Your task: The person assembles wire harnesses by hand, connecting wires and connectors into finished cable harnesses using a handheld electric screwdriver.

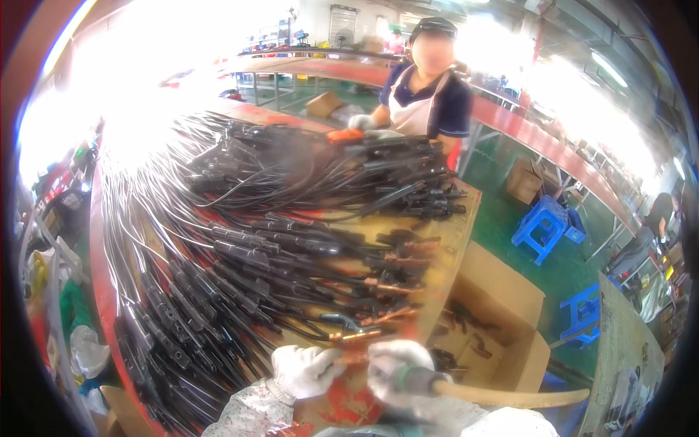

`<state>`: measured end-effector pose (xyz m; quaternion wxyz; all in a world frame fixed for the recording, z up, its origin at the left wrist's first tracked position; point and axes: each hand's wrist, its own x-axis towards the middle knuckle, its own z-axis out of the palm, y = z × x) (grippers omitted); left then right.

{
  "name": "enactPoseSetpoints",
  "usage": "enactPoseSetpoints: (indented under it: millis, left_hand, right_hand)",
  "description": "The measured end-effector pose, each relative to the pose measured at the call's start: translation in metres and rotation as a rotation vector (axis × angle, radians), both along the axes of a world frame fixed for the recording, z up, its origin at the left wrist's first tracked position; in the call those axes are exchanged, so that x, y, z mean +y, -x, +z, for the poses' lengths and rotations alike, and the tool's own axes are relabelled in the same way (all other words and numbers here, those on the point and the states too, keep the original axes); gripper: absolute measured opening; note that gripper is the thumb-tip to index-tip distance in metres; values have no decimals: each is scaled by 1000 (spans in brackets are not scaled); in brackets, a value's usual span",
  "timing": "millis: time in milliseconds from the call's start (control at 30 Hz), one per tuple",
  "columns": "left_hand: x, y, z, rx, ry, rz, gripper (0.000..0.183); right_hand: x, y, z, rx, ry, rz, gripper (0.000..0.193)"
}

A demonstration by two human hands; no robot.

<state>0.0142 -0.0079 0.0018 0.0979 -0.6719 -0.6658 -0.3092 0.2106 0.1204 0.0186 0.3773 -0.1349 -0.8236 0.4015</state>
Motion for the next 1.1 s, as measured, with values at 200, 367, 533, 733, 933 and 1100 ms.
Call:
enactPoseSetpoints:
  millis: [200,367,533,733,933,1100]
  left_hand:
    - [2,0,0,-21,-53,-13,16]
    - [-7,1,0,-53,16,40,17]
    - [-1,-5,-2,-63,32,24,20]
    - [-8,-2,1,-80,69,65,16]
    - [4,-1,17,-76,279,64,14]
    - [2,2,13,-25,372,92,15]
  right_hand:
    - [1,-18,-7,-389,122,74,20]
    - [16,-17,-14,-99,-81,163,36]
    - [-6,-14,35,-83,329,54,7]
    - [4,-17,11,105,612,104,12]
    - [8,15,54,677,819,252,37]
    - [-7,44,63,525,844,54,48]
